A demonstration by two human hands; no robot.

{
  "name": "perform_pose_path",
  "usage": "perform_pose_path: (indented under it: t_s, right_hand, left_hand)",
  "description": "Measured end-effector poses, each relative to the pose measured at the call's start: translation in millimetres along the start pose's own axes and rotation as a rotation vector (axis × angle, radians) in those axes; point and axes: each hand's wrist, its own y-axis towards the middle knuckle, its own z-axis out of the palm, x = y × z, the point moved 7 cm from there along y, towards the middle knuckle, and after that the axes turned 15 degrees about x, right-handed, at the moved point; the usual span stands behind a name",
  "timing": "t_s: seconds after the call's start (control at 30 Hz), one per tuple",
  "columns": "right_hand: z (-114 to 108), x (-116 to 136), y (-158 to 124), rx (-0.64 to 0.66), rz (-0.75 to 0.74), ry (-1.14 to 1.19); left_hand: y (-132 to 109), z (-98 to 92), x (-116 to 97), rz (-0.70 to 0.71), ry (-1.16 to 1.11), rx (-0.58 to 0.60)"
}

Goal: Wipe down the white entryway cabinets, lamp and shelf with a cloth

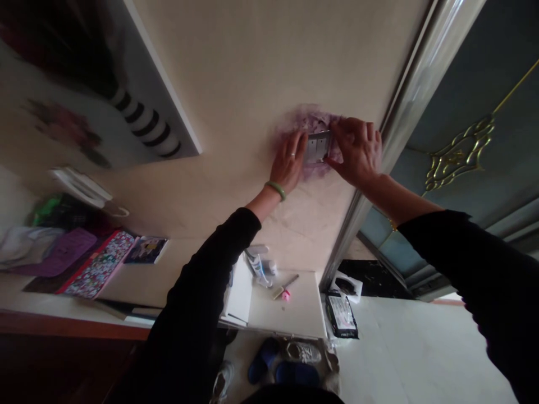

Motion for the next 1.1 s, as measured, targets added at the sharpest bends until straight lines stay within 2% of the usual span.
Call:
perform_pose_path:
  t_s: [0.13,0.33,0.57,0.77,0.93,1.1]
  right_hand:
    - [6,-9,-3,-0.036,0.016,-0.059]
    - [9,-15,-14,-0.002,-0.003,-0.081]
    - [16,-8,-15,-0.089,0.086,-0.104]
    - [13,-6,-17,-0.062,0.063,-0.099]
    - [8,-18,-9,-0.042,0.069,-0.016]
    - [6,-15,3,-0.053,0.046,0.044]
  left_hand:
    - [5,0.7,-4,-0.015,0.020,0.032]
    - [11,-0.2,-7,-0.041,-0.032,-0.012]
    - [7,1.5,-2,-0.027,-0.060,0.013]
    - [2,-5.5,5,0.000,-0.051,0.002]
    - [2,-8.1,12,0.005,-0.034,0.023]
    - [-2,-6.3,18,-0.022,-0.062,0.002]
